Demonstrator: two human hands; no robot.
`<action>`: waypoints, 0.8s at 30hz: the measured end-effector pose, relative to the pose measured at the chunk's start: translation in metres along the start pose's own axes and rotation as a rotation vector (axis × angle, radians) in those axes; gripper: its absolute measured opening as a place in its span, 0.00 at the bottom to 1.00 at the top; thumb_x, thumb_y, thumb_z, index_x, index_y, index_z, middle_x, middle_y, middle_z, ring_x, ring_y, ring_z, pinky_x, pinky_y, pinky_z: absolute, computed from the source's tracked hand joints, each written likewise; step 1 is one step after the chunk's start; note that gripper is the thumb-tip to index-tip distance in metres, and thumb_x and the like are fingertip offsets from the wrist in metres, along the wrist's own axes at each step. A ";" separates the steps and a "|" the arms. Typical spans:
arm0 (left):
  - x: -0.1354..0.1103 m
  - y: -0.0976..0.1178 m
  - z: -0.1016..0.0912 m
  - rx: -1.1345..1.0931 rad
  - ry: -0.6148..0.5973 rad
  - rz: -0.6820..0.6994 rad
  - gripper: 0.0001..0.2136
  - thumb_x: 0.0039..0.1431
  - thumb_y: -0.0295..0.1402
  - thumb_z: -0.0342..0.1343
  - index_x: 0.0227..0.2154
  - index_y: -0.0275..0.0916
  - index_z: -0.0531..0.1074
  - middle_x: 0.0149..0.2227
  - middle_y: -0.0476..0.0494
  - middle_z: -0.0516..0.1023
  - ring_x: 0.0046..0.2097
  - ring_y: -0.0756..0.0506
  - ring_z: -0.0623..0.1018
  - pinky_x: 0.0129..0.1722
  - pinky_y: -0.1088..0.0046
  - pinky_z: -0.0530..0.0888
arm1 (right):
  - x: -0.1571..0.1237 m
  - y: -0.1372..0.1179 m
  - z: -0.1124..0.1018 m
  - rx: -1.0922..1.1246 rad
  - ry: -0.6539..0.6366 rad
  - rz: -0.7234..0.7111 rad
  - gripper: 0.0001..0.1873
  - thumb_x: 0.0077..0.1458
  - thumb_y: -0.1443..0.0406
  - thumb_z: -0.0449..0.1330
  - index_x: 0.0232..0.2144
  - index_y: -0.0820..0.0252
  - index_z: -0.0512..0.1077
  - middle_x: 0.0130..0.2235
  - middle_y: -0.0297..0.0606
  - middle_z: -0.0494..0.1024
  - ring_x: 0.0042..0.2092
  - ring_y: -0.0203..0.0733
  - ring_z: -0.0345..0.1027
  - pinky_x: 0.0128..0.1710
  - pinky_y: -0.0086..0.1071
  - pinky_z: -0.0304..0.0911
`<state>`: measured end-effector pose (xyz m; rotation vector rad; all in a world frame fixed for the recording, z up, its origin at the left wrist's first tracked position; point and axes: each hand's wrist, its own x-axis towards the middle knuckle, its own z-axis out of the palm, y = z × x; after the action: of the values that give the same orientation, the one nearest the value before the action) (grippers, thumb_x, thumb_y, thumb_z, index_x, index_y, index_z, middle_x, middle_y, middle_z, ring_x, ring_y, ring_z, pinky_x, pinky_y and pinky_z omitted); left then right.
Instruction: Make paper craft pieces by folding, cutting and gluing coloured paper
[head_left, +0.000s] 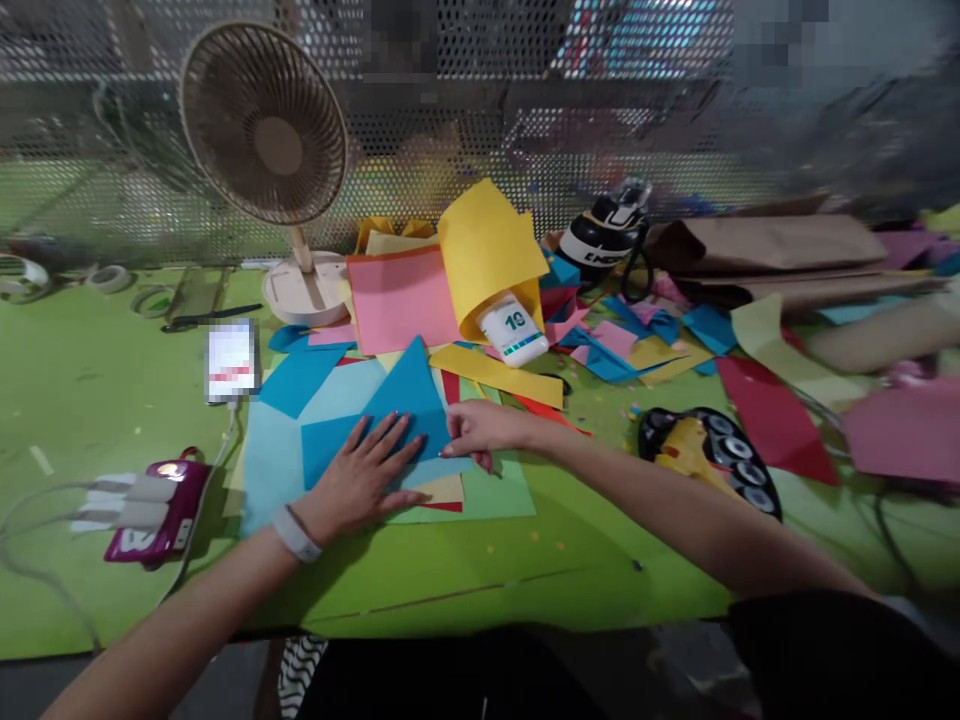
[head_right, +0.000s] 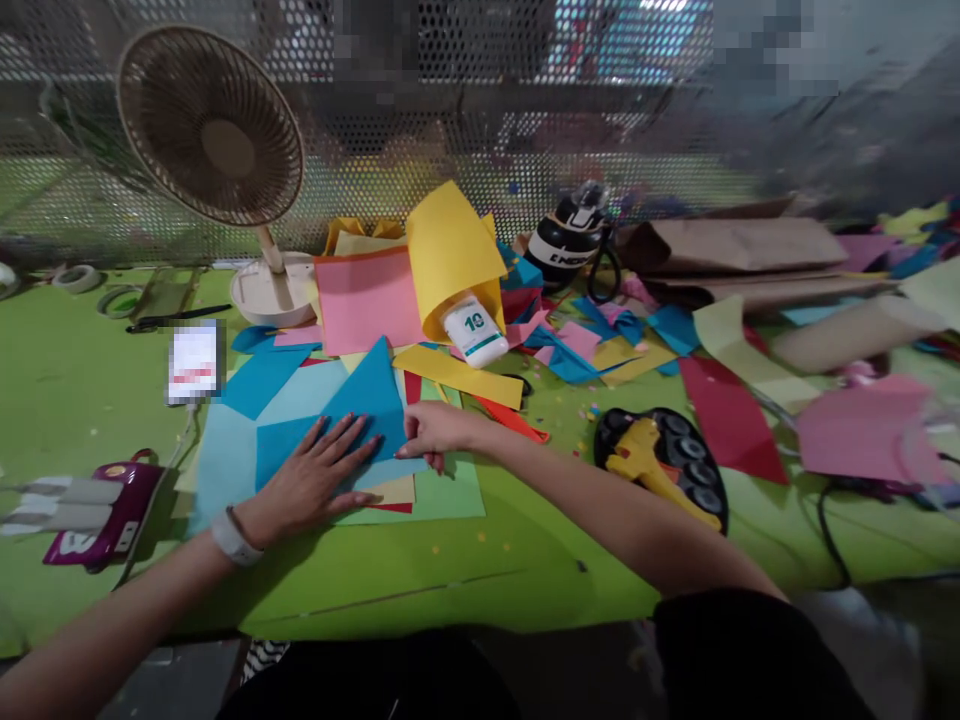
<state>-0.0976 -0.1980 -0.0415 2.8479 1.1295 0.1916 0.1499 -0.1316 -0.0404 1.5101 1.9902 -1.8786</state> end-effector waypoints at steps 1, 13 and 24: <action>0.001 -0.002 0.006 0.014 -0.013 0.021 0.33 0.63 0.57 0.43 0.66 0.44 0.56 0.69 0.39 0.55 0.69 0.38 0.54 0.68 0.53 0.48 | 0.000 0.000 -0.001 0.015 0.003 -0.003 0.28 0.42 0.48 0.71 0.29 0.56 0.59 0.15 0.24 0.70 0.18 0.36 0.68 0.17 0.25 0.61; 0.000 -0.012 0.012 0.055 0.053 0.079 0.35 0.63 0.57 0.43 0.66 0.43 0.56 0.69 0.38 0.54 0.69 0.38 0.55 0.68 0.53 0.48 | -0.076 0.026 -0.005 0.020 0.409 0.070 0.19 0.51 0.52 0.64 0.29 0.56 0.61 0.22 0.30 0.74 0.23 0.37 0.71 0.22 0.28 0.63; 0.002 -0.027 0.015 0.081 0.134 -0.076 0.28 0.68 0.49 0.41 0.64 0.39 0.61 0.68 0.36 0.57 0.68 0.37 0.58 0.66 0.50 0.56 | -0.092 0.056 -0.023 -0.801 0.915 0.234 0.11 0.60 0.58 0.55 0.39 0.58 0.69 0.44 0.47 0.77 0.49 0.54 0.71 0.43 0.38 0.63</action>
<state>-0.1122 -0.1773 -0.0589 2.8937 1.2965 0.3439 0.2467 -0.1802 -0.0226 2.2835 2.2096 -0.1352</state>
